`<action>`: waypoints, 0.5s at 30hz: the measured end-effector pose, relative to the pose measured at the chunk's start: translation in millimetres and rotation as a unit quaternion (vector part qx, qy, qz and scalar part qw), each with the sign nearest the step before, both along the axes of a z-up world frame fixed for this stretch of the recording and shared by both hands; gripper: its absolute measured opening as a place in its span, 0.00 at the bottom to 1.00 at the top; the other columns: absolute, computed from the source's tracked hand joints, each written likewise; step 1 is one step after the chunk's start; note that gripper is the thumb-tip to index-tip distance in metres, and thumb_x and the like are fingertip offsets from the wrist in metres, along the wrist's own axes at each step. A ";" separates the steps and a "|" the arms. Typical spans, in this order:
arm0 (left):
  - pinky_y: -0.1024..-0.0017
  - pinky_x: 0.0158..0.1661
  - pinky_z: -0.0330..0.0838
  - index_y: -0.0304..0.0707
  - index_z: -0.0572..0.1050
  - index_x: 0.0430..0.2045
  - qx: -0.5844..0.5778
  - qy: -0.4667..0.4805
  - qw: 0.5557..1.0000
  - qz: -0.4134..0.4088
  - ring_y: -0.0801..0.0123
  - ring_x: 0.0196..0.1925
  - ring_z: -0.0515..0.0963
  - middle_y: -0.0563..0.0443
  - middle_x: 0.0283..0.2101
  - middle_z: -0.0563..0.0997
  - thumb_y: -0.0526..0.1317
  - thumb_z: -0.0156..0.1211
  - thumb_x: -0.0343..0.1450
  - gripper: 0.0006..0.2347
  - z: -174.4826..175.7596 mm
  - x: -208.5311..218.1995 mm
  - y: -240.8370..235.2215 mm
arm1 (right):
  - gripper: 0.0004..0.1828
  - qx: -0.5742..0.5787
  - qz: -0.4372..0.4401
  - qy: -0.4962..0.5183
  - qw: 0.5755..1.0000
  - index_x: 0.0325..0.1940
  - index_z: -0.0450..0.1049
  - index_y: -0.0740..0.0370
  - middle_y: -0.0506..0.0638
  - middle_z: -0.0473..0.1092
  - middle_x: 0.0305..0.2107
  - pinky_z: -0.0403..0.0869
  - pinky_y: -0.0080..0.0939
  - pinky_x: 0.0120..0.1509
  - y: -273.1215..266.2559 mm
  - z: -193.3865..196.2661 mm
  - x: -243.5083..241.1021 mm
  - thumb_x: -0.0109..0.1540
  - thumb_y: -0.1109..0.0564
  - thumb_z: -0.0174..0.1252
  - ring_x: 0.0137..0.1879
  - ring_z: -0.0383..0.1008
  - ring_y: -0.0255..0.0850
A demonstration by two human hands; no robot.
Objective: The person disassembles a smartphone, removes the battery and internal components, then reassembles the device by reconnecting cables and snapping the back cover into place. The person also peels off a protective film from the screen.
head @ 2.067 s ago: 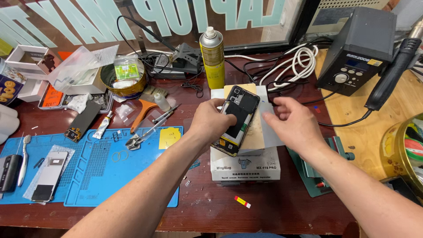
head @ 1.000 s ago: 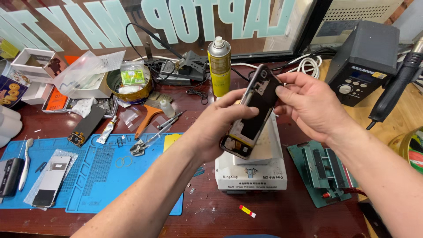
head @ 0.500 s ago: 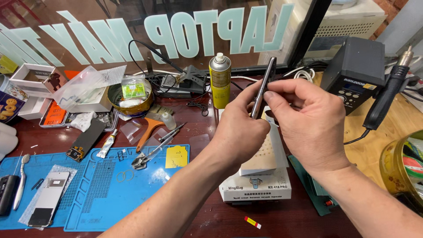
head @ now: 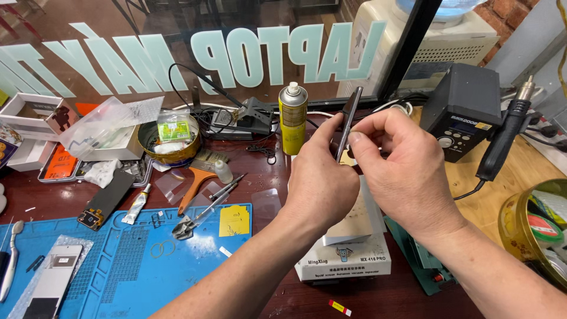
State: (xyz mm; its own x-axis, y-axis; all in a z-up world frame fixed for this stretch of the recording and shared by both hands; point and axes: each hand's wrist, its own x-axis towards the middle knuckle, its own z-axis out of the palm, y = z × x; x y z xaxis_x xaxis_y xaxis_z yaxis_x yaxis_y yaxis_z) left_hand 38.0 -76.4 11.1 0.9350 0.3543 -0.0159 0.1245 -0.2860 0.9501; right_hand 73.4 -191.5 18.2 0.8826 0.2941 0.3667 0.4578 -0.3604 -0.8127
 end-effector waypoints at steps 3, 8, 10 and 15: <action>0.69 0.43 0.77 0.47 0.66 0.65 -0.034 0.021 0.999 0.000 0.66 0.44 0.85 0.44 0.43 0.85 0.34 0.60 0.64 0.29 1.1 0.8 2.1 | 0.05 -0.024 0.004 -0.002 1.000 0.42 0.75 0.64 0.47 0.79 0.31 0.79 0.32 0.40 0.7 -0.2 -0.2 0.64 0.60 0.59 0.37 0.80 0.31; 0.73 0.36 0.76 0.46 0.67 0.65 -0.145 0.005 0.989 -0.024 0.72 0.37 0.81 0.49 0.39 0.84 0.29 0.59 0.64 0.29 -5.9 8.1 6.1 | 0.06 -0.030 0.044 -0.030 0.998 0.43 0.75 0.64 0.48 0.78 0.31 0.78 0.32 0.42 0.6 -2.2 5.1 0.64 0.60 0.59 0.39 0.79 0.31; 0.73 0.33 0.75 0.42 0.69 0.63 -0.224 -0.023 0.973 -0.049 0.75 0.35 0.79 0.53 0.39 0.82 0.26 0.58 0.63 0.29 -9.5 11.3 8.2 | 0.06 -0.039 0.057 -0.039 0.997 0.44 0.75 0.64 0.48 0.77 0.31 0.78 0.33 0.42 0.4 -3.5 7.8 0.64 0.60 0.59 0.39 0.79 0.32; 0.68 0.23 0.71 0.45 0.73 0.56 -0.300 0.056 0.951 -0.059 0.72 0.26 0.73 0.53 0.29 0.76 0.28 0.57 0.65 0.22 -15.4 12.3 15.7 | 0.06 -0.081 0.081 -0.099 0.989 0.45 0.75 0.63 0.47 0.77 0.33 0.77 0.34 0.45 -1.5 -5.5 11.8 0.65 0.60 0.60 0.41 0.79 0.32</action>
